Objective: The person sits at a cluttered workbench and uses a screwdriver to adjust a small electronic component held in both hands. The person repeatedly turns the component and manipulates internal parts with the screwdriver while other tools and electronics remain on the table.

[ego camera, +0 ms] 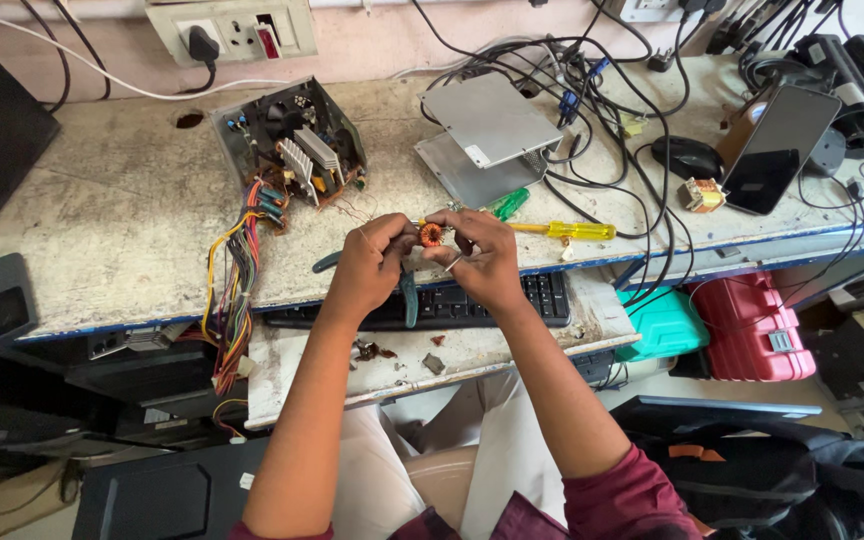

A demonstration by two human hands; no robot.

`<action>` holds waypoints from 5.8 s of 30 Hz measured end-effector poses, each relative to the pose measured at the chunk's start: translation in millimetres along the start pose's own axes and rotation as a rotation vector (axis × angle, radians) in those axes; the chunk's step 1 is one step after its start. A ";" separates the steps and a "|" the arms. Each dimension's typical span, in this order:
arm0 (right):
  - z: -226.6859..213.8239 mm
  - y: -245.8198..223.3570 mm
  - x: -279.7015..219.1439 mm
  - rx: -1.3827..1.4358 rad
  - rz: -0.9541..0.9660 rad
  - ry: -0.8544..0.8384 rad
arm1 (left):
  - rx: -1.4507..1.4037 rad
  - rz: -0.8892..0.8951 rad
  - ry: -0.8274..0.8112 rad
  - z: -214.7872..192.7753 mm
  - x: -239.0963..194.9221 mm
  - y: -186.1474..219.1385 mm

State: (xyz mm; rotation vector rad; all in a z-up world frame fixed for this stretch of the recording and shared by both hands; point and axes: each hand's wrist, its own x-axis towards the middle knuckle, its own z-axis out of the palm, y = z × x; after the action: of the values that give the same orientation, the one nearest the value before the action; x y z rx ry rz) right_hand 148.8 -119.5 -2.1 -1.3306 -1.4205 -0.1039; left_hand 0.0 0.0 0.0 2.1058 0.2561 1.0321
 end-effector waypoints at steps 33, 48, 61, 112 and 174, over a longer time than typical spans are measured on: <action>4.3 -3.7 0.6 0.002 0.043 0.088 | 0.070 0.006 0.076 1.5 -4.2 21.8; 6.0 5.2 4.7 -0.021 -0.045 -0.021 | 0.094 0.018 0.015 0.1 -5.6 -0.9; 4.4 -1.4 1.6 0.054 0.059 0.083 | 0.108 0.176 0.096 0.4 -5.1 21.3; 4.1 4.4 1.4 -0.050 -0.027 0.083 | 0.174 0.173 0.022 3.2 -4.7 8.8; 9.9 -19.1 15.5 -0.286 -0.196 -0.032 | 0.194 0.115 0.183 -17.7 -9.7 30.2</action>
State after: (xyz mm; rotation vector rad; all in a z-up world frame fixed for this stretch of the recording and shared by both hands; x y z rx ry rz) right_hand 132.8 -109.7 16.6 -1.4237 -1.6047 -0.4308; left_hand -23.8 -15.7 22.4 2.2207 0.3403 1.3171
